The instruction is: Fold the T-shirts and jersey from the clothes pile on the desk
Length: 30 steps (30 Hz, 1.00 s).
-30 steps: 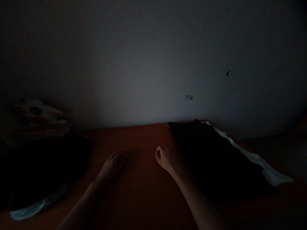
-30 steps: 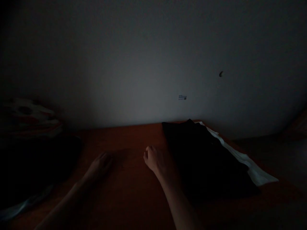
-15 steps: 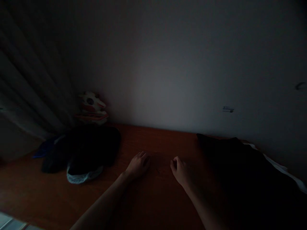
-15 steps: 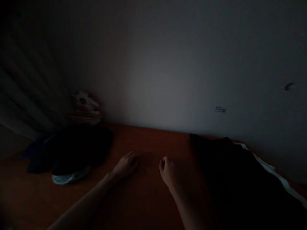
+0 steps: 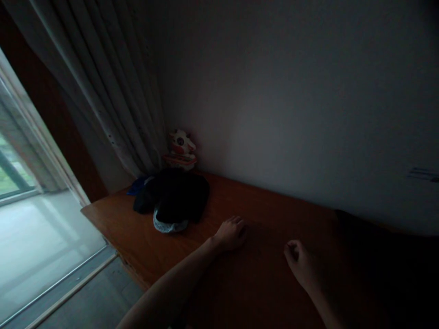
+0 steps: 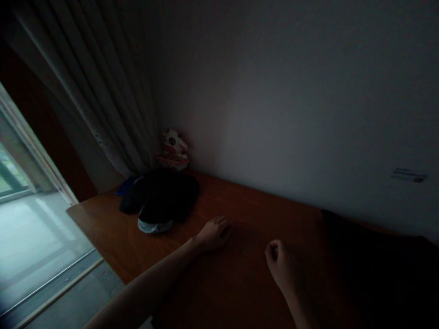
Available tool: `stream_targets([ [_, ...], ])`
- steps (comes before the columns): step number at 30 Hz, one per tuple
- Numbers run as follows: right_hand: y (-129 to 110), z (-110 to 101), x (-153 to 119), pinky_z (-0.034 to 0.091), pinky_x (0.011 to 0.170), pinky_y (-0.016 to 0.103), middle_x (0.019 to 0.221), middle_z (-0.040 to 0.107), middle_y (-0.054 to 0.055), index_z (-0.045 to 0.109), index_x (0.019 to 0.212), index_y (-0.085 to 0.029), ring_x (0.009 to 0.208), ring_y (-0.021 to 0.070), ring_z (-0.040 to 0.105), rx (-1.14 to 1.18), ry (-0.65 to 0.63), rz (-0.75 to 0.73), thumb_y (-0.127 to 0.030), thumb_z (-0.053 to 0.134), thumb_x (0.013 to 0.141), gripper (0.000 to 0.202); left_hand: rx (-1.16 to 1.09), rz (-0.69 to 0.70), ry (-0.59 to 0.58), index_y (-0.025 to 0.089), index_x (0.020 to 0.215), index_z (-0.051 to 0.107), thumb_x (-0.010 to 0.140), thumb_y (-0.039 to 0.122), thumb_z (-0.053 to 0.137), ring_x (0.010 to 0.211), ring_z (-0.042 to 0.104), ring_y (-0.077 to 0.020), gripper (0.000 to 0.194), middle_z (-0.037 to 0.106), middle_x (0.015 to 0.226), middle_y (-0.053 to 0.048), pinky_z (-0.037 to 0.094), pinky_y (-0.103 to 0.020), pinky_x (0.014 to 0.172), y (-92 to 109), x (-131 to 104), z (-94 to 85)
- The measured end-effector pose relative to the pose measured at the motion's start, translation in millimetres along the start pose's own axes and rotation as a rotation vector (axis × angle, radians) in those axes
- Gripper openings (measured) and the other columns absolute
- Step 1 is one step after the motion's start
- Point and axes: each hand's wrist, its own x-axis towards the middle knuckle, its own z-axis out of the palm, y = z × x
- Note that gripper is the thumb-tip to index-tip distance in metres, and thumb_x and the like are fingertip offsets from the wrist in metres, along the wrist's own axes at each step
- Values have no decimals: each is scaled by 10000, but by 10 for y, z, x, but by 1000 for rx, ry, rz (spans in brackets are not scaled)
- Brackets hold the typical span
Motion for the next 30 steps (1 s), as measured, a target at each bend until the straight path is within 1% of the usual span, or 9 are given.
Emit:
stream_targets([
  [4, -15, -34, -16, 477, 644, 359, 707, 687, 74, 554, 845, -259, 651, 252, 673, 64, 6, -1, -570, 440, 793, 336, -28, -29, 13, 191, 1050, 620, 950, 264, 503, 991, 637, -226, 170, 670, 1068, -103, 504, -328, 889, 19, -36, 6],
  [7, -21, -56, -33, 475, 627, 355, 668, 659, 52, 551, 850, -261, 620, 244, 653, 91, 0, 14, -581, 448, 783, 343, 62, -129, -20, 211, 1129, 624, 967, 291, 493, 1048, 630, -217, 224, 669, 1128, -92, 491, -313, 933, -43, -39, -92],
  [9, -9, -60, -38, 477, 626, 355, 658, 643, 41, 551, 856, -260, 613, 241, 646, 111, -12, 19, -592, 448, 782, 356, 166, -244, -32, 214, 1177, 622, 968, 299, 487, 1114, 608, -240, 263, 652, 1195, -110, 476, -342, 975, -152, -46, -223],
  [15, 60, -27, -21, 486, 649, 365, 710, 669, 53, 571, 890, -251, 652, 247, 661, 134, -48, 43, -626, 458, 786, 405, 347, -568, 12, 115, 1334, 556, 906, 371, 553, 1276, 475, -436, 499, 511, 1399, -257, 421, -573, 1004, -633, -179, -673],
  [18, 67, -23, -13, 485, 654, 373, 708, 671, 53, 576, 890, -248, 640, 246, 654, 140, -48, 58, -634, 456, 773, 421, 357, -684, -11, 90, 1197, 652, 895, 294, 532, 1236, 514, -448, 383, 598, 1291, -283, 439, -592, 964, -797, -231, -791],
  [20, 65, -30, -12, 487, 669, 382, 719, 675, 61, 581, 883, -246, 655, 251, 659, 134, -49, 61, -635, 459, 763, 426, 324, -723, -32, 110, 1038, 712, 883, 212, 520, 1188, 573, -418, 267, 681, 1148, -264, 472, -543, 935, -868, -240, -840],
  [22, 62, -35, -12, 487, 672, 388, 716, 675, 65, 586, 875, -245, 660, 257, 661, 120, -50, 66, -639, 458, 758, 429, 276, -747, -21, 133, 972, 720, 884, 165, 504, 1133, 631, -371, 236, 720, 1064, -235, 498, -471, 905, -922, -235, -895],
  [27, 47, -11, 4, 492, 660, 387, 715, 672, 64, 585, 861, -255, 663, 258, 660, 102, -35, 62, -627, 453, 760, 408, 134, -831, 199, 151, 1176, 607, 1026, 247, 302, 972, 715, -299, 354, 735, 1055, -199, 507, -383, 813, -984, -148, -1130],
  [30, 30, 2, 21, 503, 675, 399, 714, 664, 66, 575, 873, -249, 667, 261, 657, 123, -32, 60, -621, 468, 753, 406, 40, -809, 374, 163, 1246, 529, 1071, 297, 189, 977, 708, -251, 405, 725, 1081, -171, 492, -329, 790, -865, -2, -1259],
])
